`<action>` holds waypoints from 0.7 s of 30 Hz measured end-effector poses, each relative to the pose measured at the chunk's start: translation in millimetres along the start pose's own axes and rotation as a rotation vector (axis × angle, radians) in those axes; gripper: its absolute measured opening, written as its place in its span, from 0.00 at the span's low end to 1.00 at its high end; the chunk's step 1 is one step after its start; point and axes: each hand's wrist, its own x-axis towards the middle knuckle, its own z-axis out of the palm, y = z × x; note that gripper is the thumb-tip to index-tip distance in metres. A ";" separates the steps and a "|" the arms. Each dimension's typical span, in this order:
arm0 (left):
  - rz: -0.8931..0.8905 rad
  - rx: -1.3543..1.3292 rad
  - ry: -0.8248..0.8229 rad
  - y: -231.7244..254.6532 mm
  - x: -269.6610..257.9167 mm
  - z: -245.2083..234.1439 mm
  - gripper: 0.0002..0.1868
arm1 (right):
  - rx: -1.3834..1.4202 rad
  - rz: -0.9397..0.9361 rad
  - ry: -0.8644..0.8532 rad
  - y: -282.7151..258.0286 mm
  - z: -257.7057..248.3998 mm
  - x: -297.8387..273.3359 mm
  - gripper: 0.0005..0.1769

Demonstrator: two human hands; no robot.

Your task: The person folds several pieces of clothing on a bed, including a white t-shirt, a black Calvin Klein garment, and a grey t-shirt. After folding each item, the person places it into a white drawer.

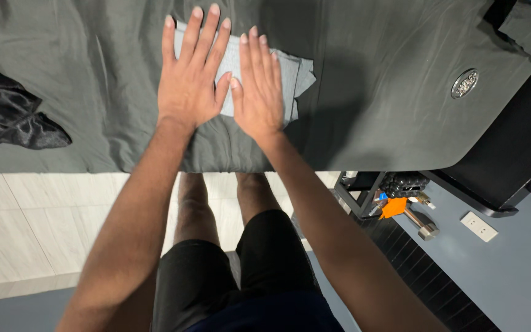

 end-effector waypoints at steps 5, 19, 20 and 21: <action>0.020 -0.006 -0.043 -4.5 0.5 -3.1 0.48 | -0.073 0.099 0.022 27.0 -9.7 -13.8 0.38; 0.148 0.030 0.048 35.2 -23.2 -9.7 0.36 | 0.717 0.589 0.247 87.7 -23.5 -65.6 0.31; 0.165 0.010 0.050 44.9 -23.4 -5.6 0.35 | 0.883 0.617 0.244 86.6 -22.6 -69.8 0.30; 0.169 -0.029 0.054 52.0 -24.4 -2.7 0.34 | 1.049 0.642 0.240 85.0 -22.8 -74.0 0.29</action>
